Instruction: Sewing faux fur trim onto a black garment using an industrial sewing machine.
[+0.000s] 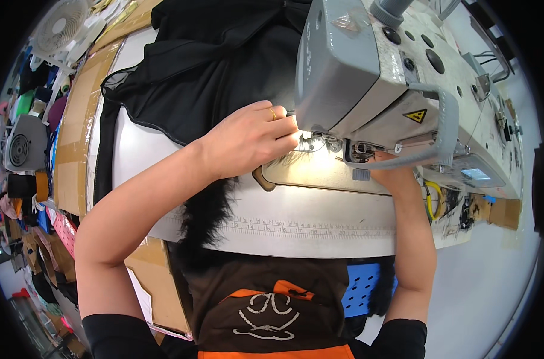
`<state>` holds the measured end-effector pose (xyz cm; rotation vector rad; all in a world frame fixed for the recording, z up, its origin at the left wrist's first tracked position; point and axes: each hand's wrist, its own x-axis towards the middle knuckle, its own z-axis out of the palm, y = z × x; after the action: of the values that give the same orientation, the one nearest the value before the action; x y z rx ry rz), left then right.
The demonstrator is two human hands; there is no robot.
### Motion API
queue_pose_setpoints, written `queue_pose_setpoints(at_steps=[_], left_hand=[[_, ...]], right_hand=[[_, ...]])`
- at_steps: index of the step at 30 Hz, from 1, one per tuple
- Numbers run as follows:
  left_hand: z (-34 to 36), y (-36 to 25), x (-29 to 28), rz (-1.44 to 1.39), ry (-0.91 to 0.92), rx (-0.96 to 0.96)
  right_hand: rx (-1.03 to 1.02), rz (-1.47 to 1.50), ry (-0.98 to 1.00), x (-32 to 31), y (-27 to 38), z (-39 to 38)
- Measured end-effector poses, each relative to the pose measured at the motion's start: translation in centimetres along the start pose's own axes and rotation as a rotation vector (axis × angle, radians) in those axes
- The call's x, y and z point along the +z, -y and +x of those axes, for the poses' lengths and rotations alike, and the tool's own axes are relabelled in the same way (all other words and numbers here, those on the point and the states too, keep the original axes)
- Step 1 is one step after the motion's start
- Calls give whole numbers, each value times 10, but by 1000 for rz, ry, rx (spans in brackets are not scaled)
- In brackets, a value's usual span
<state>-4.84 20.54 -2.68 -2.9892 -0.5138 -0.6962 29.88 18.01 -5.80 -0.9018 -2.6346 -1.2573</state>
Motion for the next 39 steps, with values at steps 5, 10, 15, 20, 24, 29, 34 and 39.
queue_pose_setpoints(at_steps=[5,10,15,20,24,29,34,39], left_hand=[[-1,0,1,-9,-22,-11],[0,-1,0,33,-36,-40],[-1,-4,1,50,-48,-62],[-1,-8,-2,106,-63,-98],[-13,-29,-6,-6,-51,-179],[-20,-49,-8,-126,-142,-290],[-17,-46,-6,-48,-97,-235],[-19,-36,-9,-5,-66,-265]], right_hand=[[-6,-33,16,4,1,-4],[7,-78,10,2,3,-2],[87,91,11,3,9,-6],[635,826,319,-29,8,13],[702,1109,401,-51,-6,12],[410,1066,184,-70,-4,28],[289,1049,72,-55,18,38],[582,1328,535,-45,13,40]])
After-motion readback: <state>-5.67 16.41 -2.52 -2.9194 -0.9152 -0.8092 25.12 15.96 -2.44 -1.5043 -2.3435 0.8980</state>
